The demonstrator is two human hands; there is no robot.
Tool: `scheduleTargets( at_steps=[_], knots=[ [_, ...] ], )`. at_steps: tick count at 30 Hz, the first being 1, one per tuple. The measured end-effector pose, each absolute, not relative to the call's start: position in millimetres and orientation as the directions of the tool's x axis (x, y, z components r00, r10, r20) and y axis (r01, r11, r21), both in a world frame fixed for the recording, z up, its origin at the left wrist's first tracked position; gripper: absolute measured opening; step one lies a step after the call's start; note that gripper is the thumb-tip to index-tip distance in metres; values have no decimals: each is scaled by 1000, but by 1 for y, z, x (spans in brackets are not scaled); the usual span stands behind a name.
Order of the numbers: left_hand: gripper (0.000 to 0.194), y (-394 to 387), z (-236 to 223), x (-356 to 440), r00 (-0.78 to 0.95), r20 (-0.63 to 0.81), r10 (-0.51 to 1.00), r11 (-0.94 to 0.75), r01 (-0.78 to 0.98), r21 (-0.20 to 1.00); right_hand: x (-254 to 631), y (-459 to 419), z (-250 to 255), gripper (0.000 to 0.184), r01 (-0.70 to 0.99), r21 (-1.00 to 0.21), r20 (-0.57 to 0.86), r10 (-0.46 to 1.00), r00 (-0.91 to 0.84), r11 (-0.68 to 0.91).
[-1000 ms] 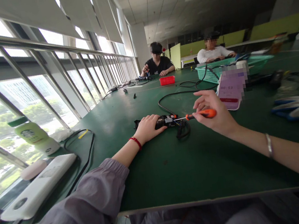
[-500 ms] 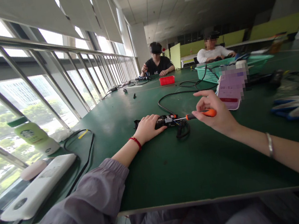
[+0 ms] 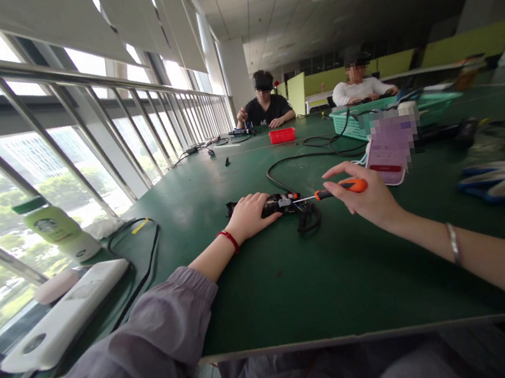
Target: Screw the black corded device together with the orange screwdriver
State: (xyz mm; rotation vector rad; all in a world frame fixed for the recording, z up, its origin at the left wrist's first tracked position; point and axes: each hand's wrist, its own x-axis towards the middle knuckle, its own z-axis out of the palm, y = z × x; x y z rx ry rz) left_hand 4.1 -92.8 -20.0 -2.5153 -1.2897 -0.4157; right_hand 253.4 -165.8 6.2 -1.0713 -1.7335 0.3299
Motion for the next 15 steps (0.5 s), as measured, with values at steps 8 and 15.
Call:
scheduleTargets(
  at_steps=[8,15],
  knots=[
    [49,-92,-20,4,562,378,736,-564,817,-117,253,-162,4,46,450,-520,774,623,-111,726],
    [48,-94,-19,5,559,375,739,-562,819,-114,254,-166,6,21,470,-636,639,759,-124,612]
  ],
)
